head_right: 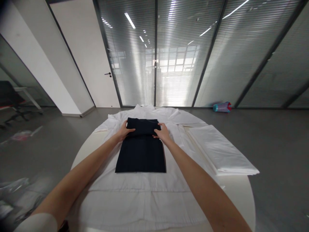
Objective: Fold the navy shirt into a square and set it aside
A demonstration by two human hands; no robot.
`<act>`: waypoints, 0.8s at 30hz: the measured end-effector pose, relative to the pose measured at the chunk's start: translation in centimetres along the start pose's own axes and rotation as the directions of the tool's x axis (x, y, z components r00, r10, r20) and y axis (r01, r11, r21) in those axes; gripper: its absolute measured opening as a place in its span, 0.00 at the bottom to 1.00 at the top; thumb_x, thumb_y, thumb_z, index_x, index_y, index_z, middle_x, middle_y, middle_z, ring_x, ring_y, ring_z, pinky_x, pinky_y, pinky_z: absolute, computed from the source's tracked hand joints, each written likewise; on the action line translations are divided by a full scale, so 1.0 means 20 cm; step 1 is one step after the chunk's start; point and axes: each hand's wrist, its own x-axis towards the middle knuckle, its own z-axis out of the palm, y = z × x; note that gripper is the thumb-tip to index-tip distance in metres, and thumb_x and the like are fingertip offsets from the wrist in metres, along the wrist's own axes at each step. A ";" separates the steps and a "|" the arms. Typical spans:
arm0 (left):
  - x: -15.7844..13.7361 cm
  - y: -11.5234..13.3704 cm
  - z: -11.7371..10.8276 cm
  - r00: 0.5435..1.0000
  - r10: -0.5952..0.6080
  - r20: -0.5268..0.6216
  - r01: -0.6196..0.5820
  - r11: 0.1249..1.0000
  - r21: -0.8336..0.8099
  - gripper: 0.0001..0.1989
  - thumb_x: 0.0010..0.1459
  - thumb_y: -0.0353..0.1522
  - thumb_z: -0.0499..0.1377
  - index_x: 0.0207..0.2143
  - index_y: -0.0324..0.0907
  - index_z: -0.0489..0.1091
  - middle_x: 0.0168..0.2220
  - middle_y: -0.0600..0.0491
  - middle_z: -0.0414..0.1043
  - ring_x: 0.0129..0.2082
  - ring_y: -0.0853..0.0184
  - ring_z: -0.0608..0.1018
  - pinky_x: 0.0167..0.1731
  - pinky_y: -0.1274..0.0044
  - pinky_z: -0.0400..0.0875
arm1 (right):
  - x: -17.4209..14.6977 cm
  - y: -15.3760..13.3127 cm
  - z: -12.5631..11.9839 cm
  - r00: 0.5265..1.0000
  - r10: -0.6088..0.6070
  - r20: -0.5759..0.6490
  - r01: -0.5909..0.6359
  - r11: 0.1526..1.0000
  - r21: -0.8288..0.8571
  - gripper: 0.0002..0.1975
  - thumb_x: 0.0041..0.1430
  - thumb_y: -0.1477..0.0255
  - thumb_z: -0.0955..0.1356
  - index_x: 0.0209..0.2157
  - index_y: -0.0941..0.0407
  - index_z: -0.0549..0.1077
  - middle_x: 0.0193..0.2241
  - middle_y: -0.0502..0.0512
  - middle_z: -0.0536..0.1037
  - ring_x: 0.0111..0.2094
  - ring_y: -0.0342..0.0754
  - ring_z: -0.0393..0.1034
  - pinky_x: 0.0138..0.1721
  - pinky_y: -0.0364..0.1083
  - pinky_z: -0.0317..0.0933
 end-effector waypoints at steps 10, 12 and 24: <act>0.02 0.04 -0.06 0.990 0.138 -0.009 -0.129 0.946 0.296 0.39 0.38 0.20 0.68 0.57 0.41 0.69 0.49 0.45 0.75 0.48 0.55 0.78 0.49 0.64 0.75 | -0.02 0.01 -0.02 0.928 -0.369 0.044 0.296 0.662 -0.688 0.15 0.60 0.68 0.66 0.49 0.53 0.72 0.46 0.59 0.79 0.48 0.57 0.73 0.49 0.52 0.65; 0.01 0.05 -0.10 0.995 0.088 0.047 -0.099 0.943 0.319 0.34 0.43 0.25 0.68 0.56 0.40 0.70 0.45 0.45 0.77 0.41 0.57 0.80 0.43 0.64 0.77 | -0.04 0.02 -0.02 0.923 -0.381 0.055 0.315 0.666 -0.676 0.12 0.60 0.67 0.66 0.46 0.53 0.73 0.44 0.57 0.79 0.47 0.55 0.73 0.48 0.50 0.65; 0.05 0.20 0.03 0.801 0.472 0.368 -0.553 0.350 0.756 0.15 0.57 0.31 0.62 0.48 0.46 0.77 0.56 0.48 0.70 0.66 0.52 0.61 0.66 0.59 0.52 | -0.01 -0.15 0.20 0.792 -0.560 0.245 0.499 0.361 -0.788 0.18 0.67 0.66 0.62 0.54 0.54 0.74 0.58 0.63 0.68 0.58 0.57 0.62 0.59 0.55 0.54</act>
